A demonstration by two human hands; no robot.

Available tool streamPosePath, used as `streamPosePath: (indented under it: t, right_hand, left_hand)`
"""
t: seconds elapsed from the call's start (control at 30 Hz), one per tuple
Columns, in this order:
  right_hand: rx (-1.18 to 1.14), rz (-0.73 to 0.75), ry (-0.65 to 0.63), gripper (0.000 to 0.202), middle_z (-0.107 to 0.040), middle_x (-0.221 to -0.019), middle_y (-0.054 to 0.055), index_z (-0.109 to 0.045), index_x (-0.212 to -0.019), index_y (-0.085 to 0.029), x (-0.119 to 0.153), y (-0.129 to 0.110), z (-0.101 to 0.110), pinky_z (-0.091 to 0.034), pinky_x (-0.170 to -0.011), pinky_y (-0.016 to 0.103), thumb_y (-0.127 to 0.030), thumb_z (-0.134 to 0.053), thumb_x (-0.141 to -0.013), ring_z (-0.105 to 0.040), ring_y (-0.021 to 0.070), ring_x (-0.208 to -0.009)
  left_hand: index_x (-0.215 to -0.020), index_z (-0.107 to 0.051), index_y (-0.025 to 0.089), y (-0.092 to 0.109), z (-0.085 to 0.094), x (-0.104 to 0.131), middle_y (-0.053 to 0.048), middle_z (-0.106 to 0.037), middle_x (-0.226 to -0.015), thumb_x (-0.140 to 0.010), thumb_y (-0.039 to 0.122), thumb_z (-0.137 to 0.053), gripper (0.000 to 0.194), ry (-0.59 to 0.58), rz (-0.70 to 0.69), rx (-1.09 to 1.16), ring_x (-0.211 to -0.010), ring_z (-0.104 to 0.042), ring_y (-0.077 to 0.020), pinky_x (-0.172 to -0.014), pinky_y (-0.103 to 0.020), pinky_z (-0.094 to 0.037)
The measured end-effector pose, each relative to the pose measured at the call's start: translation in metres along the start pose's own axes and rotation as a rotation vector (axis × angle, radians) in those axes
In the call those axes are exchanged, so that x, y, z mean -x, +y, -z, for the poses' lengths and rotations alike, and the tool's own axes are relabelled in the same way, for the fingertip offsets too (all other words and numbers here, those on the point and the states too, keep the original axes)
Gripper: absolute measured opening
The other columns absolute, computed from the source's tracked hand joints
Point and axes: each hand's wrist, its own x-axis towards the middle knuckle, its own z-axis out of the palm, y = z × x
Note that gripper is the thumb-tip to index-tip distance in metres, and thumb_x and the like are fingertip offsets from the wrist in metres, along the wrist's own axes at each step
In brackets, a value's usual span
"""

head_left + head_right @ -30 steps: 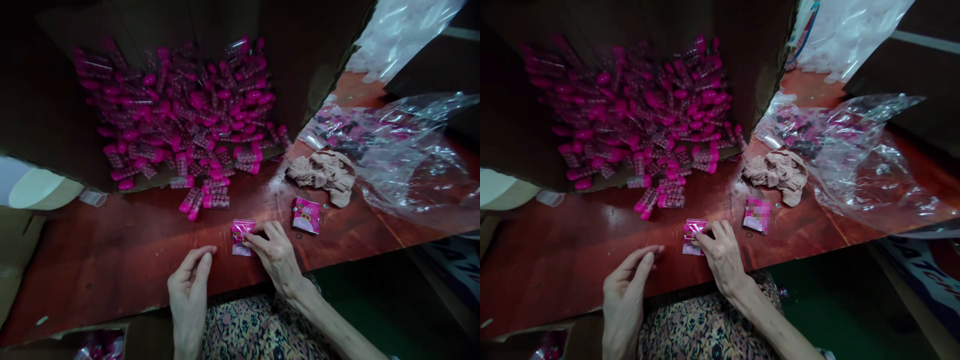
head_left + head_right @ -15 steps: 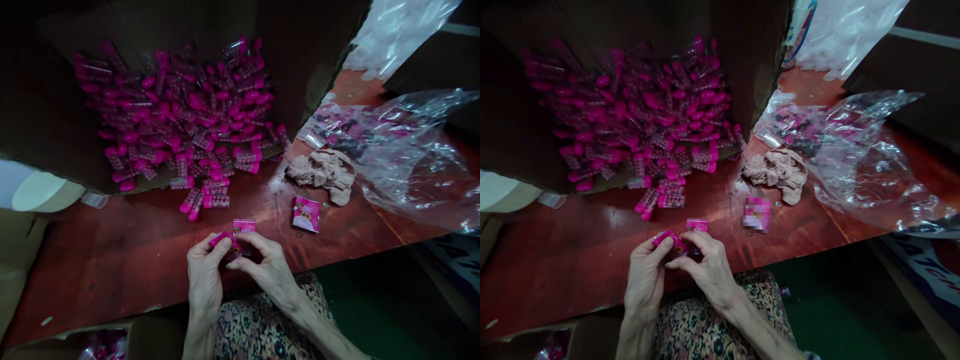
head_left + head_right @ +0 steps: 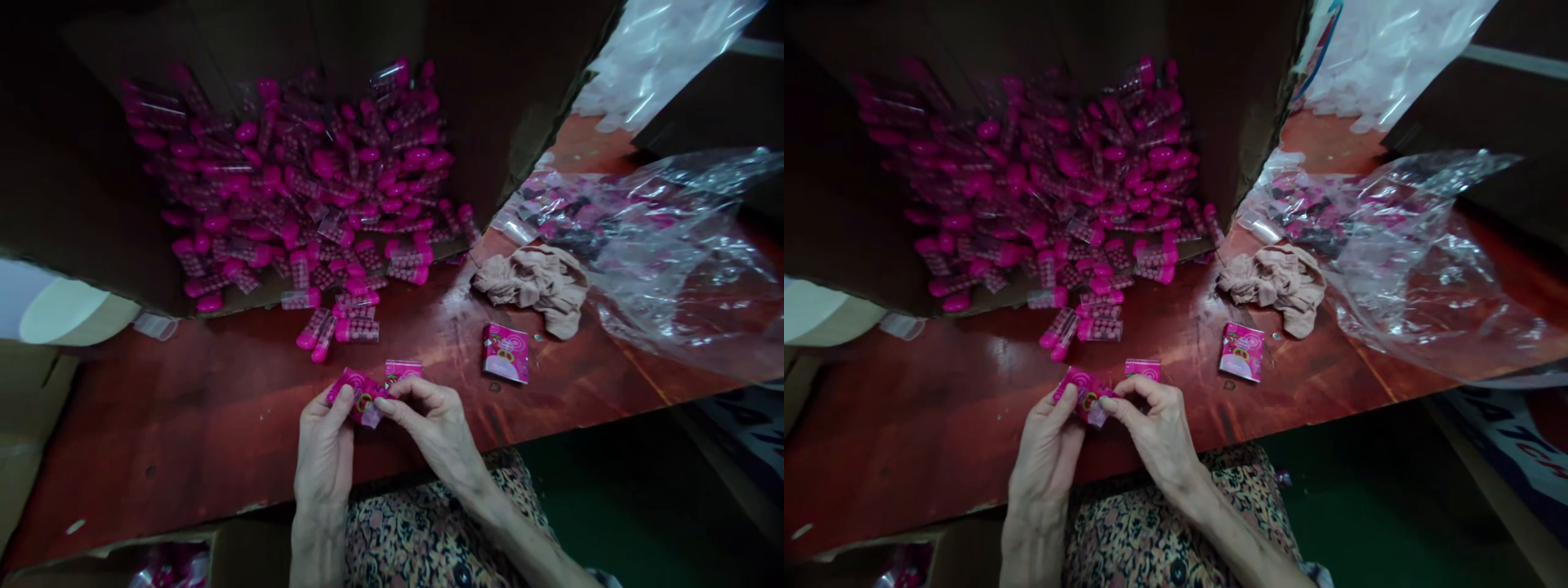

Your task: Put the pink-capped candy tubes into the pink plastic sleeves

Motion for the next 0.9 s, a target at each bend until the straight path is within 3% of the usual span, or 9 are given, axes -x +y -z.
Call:
streamPosePath:
  t: [0.17,0.37,0.5,0.6,0.7,0.9]
  right_hand:
    - [0.109,0.1,-0.041,0.016,-0.058,-0.06,-0.002,-0.064,-0.068,-0.015,-0.006,-0.004,-0.007,-0.039,-0.054,0.022,-0.027,-0.059,-0.078,-0.05,0.011,-0.056]
    - [0.374,0.281,-0.204,0.027,-0.058,-0.064,-0.001,-0.062,-0.071,-0.017,-0.013,-0.009,-0.009,-0.041,-0.058,0.022,-0.028,-0.046,-0.089,-0.053,0.0118,-0.06]
    - [0.744,0.436,-0.06,0.022,-0.059,-0.081,0.007,-0.063,-0.094,-0.015,-0.038,-0.016,-0.011,-0.044,-0.067,0.03,-0.026,-0.044,-0.089,-0.053,0.0187,-0.074]
    - [1.072,0.476,0.0,0.018,-0.056,-0.088,0.011,-0.063,-0.096,-0.016,-0.062,-0.014,-0.014,-0.043,-0.07,0.035,-0.024,-0.051,-0.085,-0.049,0.0241,-0.082]
    - [1.131,0.482,-0.024,0.013,-0.054,-0.091,0.011,-0.063,-0.092,-0.017,-0.075,-0.009,-0.017,-0.043,-0.07,0.035,-0.017,-0.053,-0.083,-0.048,0.0246,-0.083]
    - [1.107,0.493,-0.027,0.011,-0.055,-0.089,0.011,-0.057,-0.088,-0.014,-0.069,0.001,-0.016,-0.043,-0.07,0.037,-0.01,-0.056,-0.078,-0.048,0.0256,-0.083]
  left_hand:
    - [-0.073,-0.071,0.012,0.002,0.004,0.0,-0.004,-0.071,-0.071,-0.054,0.023,-0.079,0.023,0.021,-0.045,0.027,-0.066,-0.059,-0.0095,-0.068,-0.019,-0.048]
    - [-0.067,-0.069,0.012,0.005,0.008,-0.004,-0.002,-0.069,-0.065,-0.062,0.025,-0.074,0.014,0.11,-0.058,0.097,-0.062,-0.06,-0.0095,-0.065,-0.02,-0.049]
    - [-0.072,-0.069,0.014,0.008,0.008,-0.008,-0.002,-0.071,-0.07,-0.067,0.019,-0.07,0.007,0.181,-0.047,0.216,-0.065,-0.063,-0.0108,-0.068,-0.021,-0.05]
    - [-0.073,-0.069,0.014,0.013,0.007,-0.009,-0.003,-0.071,-0.071,-0.073,0.014,-0.063,0.006,0.223,-0.023,0.3,-0.067,-0.064,-0.0123,-0.069,-0.024,-0.052]
    - [-0.07,-0.068,0.014,0.018,0.003,-0.009,-0.003,-0.07,-0.068,-0.079,0.01,-0.055,0.015,0.275,0.011,0.348,-0.062,-0.064,-0.0119,-0.067,-0.024,-0.053]
    - [-0.064,-0.065,0.015,0.027,-0.005,-0.008,-0.002,-0.068,-0.06,-0.082,0.01,-0.05,0.024,0.356,0.051,0.407,-0.055,-0.063,-0.0107,-0.061,-0.022,-0.053]
